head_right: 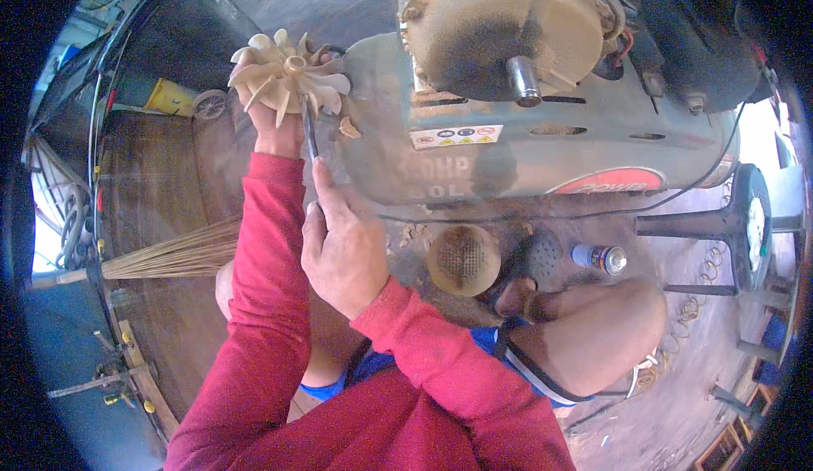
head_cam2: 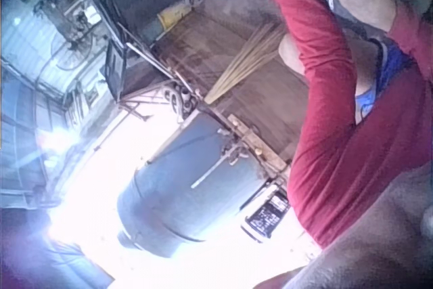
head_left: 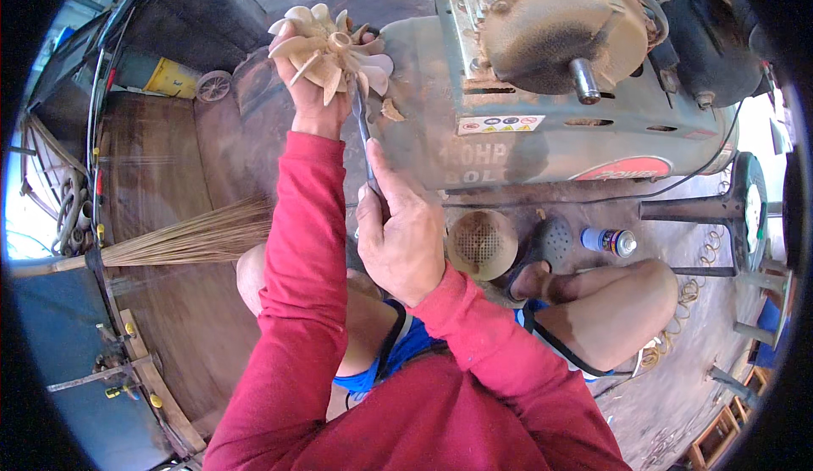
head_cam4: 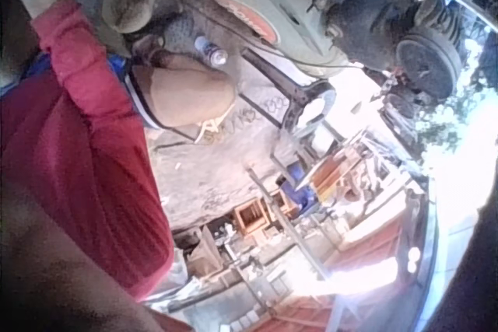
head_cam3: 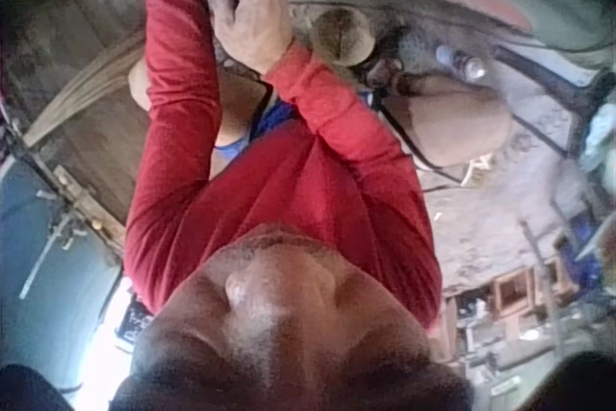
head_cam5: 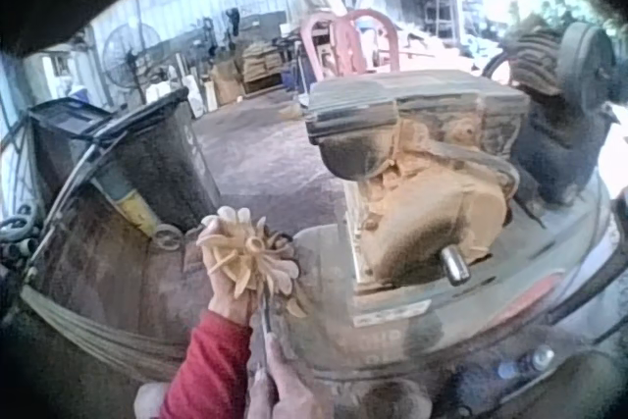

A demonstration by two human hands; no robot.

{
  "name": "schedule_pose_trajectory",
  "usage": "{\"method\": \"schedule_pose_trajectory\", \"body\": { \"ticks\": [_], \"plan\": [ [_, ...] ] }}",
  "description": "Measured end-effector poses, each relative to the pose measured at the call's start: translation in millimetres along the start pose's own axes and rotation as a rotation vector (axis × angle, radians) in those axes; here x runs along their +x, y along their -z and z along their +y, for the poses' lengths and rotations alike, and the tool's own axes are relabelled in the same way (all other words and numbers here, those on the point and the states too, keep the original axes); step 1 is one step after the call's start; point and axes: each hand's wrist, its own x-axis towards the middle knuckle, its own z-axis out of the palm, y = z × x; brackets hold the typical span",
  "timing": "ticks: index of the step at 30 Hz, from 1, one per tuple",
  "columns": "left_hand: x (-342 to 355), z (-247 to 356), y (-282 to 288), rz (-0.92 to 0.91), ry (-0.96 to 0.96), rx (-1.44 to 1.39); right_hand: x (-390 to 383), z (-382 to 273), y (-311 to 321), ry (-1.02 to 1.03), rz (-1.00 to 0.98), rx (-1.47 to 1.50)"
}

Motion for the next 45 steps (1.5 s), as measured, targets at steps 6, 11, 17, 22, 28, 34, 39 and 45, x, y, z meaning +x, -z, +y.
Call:
{"method": "schedule_pose_trajectory", "body": {
  "ticks": [6,11,17,22,28,34,39,45],
  "plan": [
    [0.4,4.0,16.4,-0.362,0.289,-0.567,2.7,8.6,-2.1,0.018,-0.008,-0.031],
    [-4.5,2.8,-0.2,-0.095,0.092,-0.065,0.6,31.4,1.7,-0.148,-0.115,0.265],
    [7.3,1.5,25.2,-0.287,0.22,-0.423,-4.5,23.5,-7.1,-0.15,-0.069,0.232],
    [-2.6,-3.0,14.4,-0.144,0.059,-0.138,-6.2,12.3,-20.0,-0.017,0.035,0.0],
    [1.5,-10.3,11.2,-0.116,0.016,-0.244,9.9,4.7,1.4,-0.559,-0.104,1.148],
    [-7.4,-5.2,0.5,-0.027,0.033,-0.135,18.2,-5.6,37.1,-0.495,-0.159,0.791],
    [-10.4,-4.3,1.9,-0.025,0.048,-0.087,-8.5,3.8,36.1,-0.183,-0.165,0.19],
    [-1.5,-9.9,9.9,-0.037,0.054,-0.139,-5.6,-7.3,49.8,-0.308,-0.208,0.097]
  ]
}}
